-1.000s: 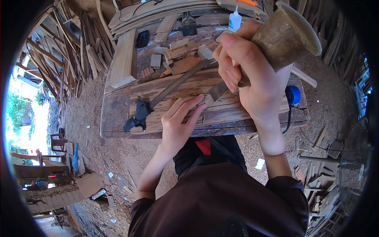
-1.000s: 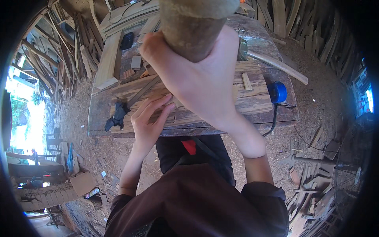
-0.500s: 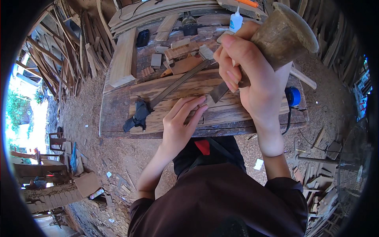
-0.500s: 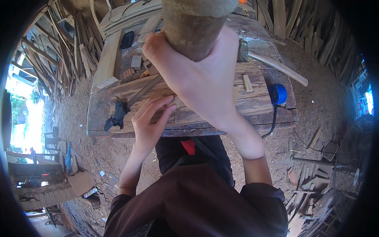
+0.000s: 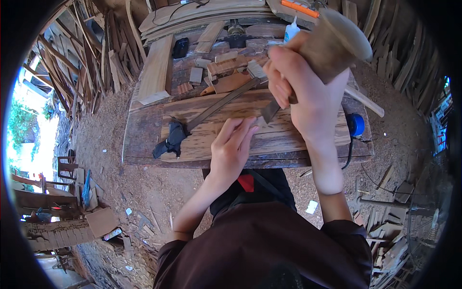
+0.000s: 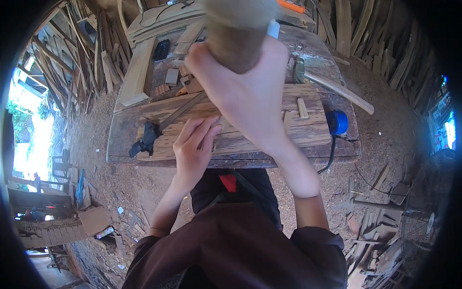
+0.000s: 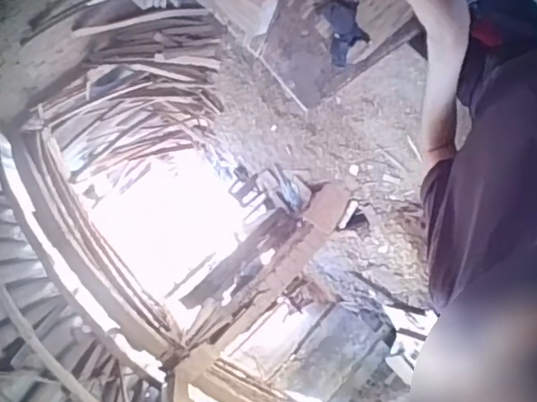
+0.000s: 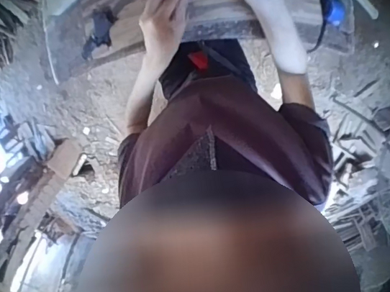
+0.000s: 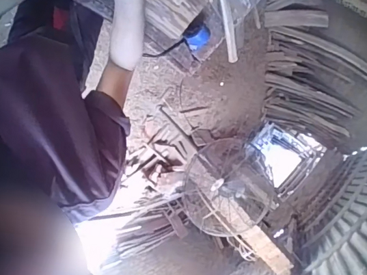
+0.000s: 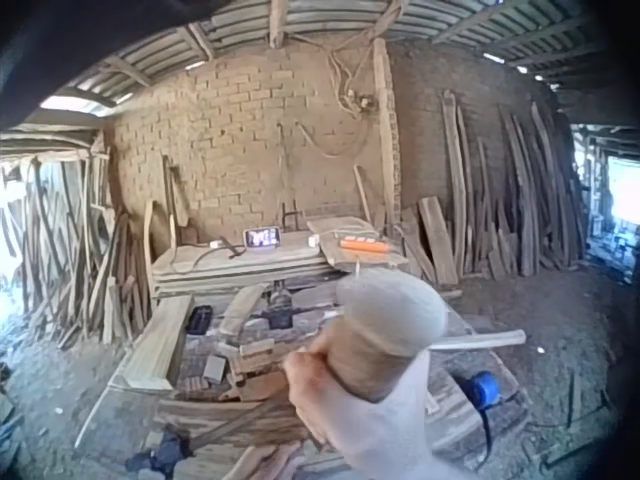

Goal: The person shapes and carves small wooden blocks on a workbench using a chisel and mallet.

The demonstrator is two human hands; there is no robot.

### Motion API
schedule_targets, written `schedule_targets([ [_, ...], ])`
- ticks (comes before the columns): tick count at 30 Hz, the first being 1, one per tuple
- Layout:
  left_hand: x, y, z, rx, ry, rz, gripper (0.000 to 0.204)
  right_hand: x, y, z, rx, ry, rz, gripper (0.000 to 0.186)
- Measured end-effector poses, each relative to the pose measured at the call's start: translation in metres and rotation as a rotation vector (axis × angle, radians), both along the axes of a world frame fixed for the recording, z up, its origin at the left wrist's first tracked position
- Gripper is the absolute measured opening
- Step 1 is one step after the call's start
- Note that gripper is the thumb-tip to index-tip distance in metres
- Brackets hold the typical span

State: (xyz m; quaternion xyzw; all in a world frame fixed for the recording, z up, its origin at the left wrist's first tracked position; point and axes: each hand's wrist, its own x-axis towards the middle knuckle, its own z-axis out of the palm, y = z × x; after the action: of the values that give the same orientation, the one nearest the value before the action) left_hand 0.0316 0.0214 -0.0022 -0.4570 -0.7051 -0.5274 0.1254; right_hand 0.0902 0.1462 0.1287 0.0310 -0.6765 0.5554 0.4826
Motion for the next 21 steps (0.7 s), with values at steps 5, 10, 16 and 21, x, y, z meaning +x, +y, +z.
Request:
schedule_targets([
  [5,-0.002,-0.003,0.011,0.009,0.071,-0.026,0.023,0.005,0.0,0.013,-0.091,-0.021,0.077,0.022],
  [10,-0.006,0.003,0.003,-0.043,0.076,-0.034,0.023,-0.002,-0.006,0.01,-0.052,-0.013,0.102,0.017],
  [16,-0.007,0.0,0.011,0.06,0.14,-0.075,0.023,-0.003,0.01,0.0,0.115,0.054,-0.022,0.014],
  [21,-0.009,0.006,0.006,-0.012,0.055,-0.055,0.022,-0.003,0.005,0.003,-0.159,-0.056,0.031,0.022],
])
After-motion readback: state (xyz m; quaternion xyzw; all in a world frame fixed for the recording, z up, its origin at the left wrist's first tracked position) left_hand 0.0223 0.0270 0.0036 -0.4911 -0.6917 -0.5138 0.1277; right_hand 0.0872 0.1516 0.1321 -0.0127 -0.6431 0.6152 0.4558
